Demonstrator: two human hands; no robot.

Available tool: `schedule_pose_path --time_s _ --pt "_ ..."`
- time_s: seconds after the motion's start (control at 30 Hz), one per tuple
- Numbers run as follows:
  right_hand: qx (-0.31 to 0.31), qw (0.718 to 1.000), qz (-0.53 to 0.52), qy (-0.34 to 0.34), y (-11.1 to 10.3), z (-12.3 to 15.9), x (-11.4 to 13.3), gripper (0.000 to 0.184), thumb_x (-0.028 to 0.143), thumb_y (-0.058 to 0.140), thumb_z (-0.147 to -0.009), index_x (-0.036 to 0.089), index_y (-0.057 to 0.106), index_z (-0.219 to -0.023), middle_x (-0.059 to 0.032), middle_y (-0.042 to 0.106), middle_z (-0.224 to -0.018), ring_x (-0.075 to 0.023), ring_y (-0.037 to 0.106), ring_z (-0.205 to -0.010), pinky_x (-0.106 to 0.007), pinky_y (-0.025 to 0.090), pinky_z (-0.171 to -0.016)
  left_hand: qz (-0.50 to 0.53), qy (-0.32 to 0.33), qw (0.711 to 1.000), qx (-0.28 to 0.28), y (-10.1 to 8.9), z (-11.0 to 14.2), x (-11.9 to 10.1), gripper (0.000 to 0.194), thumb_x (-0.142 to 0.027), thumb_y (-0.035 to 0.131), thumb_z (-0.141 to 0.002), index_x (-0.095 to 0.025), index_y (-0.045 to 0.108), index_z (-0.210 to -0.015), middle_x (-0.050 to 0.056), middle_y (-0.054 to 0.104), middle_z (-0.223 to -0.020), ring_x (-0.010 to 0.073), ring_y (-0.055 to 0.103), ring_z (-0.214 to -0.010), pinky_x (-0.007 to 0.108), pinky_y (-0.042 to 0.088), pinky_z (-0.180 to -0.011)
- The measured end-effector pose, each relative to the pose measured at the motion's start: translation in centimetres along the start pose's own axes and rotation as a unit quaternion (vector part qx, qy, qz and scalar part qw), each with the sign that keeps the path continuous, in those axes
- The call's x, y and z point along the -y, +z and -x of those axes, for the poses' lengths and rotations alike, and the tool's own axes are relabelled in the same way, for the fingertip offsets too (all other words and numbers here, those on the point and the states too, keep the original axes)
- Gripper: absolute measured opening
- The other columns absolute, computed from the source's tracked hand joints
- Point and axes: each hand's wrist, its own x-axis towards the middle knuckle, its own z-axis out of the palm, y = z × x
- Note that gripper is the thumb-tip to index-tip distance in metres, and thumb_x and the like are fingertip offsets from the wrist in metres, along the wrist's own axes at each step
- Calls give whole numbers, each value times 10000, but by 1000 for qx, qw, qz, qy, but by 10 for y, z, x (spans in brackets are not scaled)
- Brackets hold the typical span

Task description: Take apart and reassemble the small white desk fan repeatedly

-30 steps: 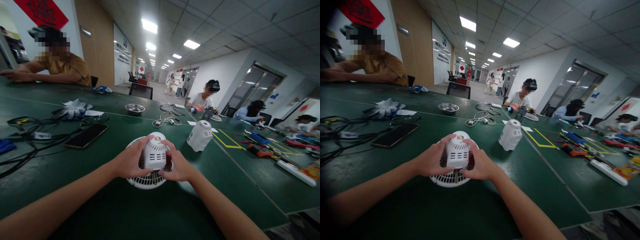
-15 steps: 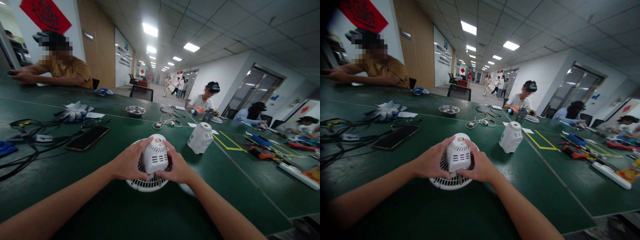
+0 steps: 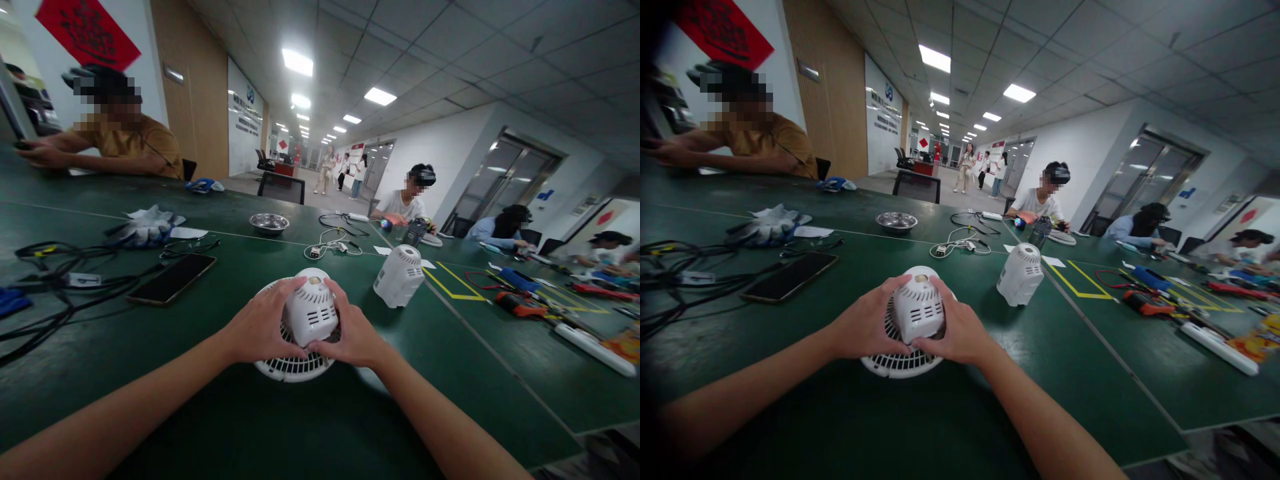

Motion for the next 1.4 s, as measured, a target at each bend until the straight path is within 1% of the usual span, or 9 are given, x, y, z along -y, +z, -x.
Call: schedule_pose_path --time_s 0.27,0.4,0.53,0.67,0.8,1.0,1.17,1.27,1.4 --pt "-15 1000 2 -6 -4 -2 -15 1089 512 756 -754 304 60 -1565 -145 362 -1552 -365 464 -1336 -579 357 -1095 -4 -22 1000 -15 -7 -3 6 904 -598 637 -814 -307 192 -1546 136 481 -1466 375 515 -1262 600 378 -1042" --pt "-31 999 -6 34 -8 -3 -25 922 483 662 -852 277 112 -1563 -142 549 -1365 -330 562 -1198 -586 406 -1041 -2 -167 982 -94 -9 -7 28 690 -584 424 -937 -236 297 -1519 155 531 -1415 348 528 -1269 564 403 -1023" --pt "-57 998 -1 40 3 -4 -23 961 497 697 -815 285 128 -1559 -142 422 -1496 -347 480 -1300 -591 362 -1088 58 -296 952 -57 -6 -8 52 699 -625 305 -952 -166 387 -1473 169 660 -1237 330 653 -1107 475 483 -920" --pt "-96 993 2 73 17 -6 -13 1117 462 803 -696 300 108 -1556 -135 329 -1560 -366 421 -1356 -597 320 -1123 110 -302 945 -53 -7 -6 57 642 -627 355 -935 -176 504 -1366 121 724 -1080 294 708 -914 391 522 -768" --pt "-143 980 -84 112 13 -8 -13 1117 379 812 -679 291 114 -1546 -135 525 -1392 -340 562 -1205 -583 402 -1063 146 -244 950 -131 -14 -4 46 516 -545 367 -954 -179 564 -1259 79 727 -1016 260 692 -872 354 515 -738" --pt "-197 879 -394 183 3 -7 -17 1016 347 745 -736 299 113 -1529 -77 671 -1144 -270 673 -982 -485 541 -891 186 -122 948 -227 -18 -6 34 520 -481 407 -959 -182 478 -1378 115 614 -1271 270 598 -1135 420 490 -962" --pt "-83 813 -527 232 15 -6 -11 505 539 442 -926 288 466 -1364 -49 702 -1115 -251 678 -997 -448 556 -821 394 -201 888 -127 -2 -10 42 518 -470 670 -834 -179 566 -1251 100 683 -1179 282 665 -1067 470 544 -935" --pt "-11 777 -577 252 18 -6 -12 501 593 359 -942 242 587 -1218 -52 726 -1041 -244 685 -996 -435 553 -830 513 -251 814 -110 5 -10 44 396 -394 723 -818 -162 640 -1127 96 738 -1074 265 706 -1000 461 568 -923" --pt "19 781 -574 244 23 -7 -20 510 644 410 -909 223 619 -1107 -52 733 -951 -248 697 -903 -452 560 -806 489 -308 809 -106 7 -8 39 322 -351 795 -756 -151 706 -993 89 767 -939 260 736 -875 452 618 -810"
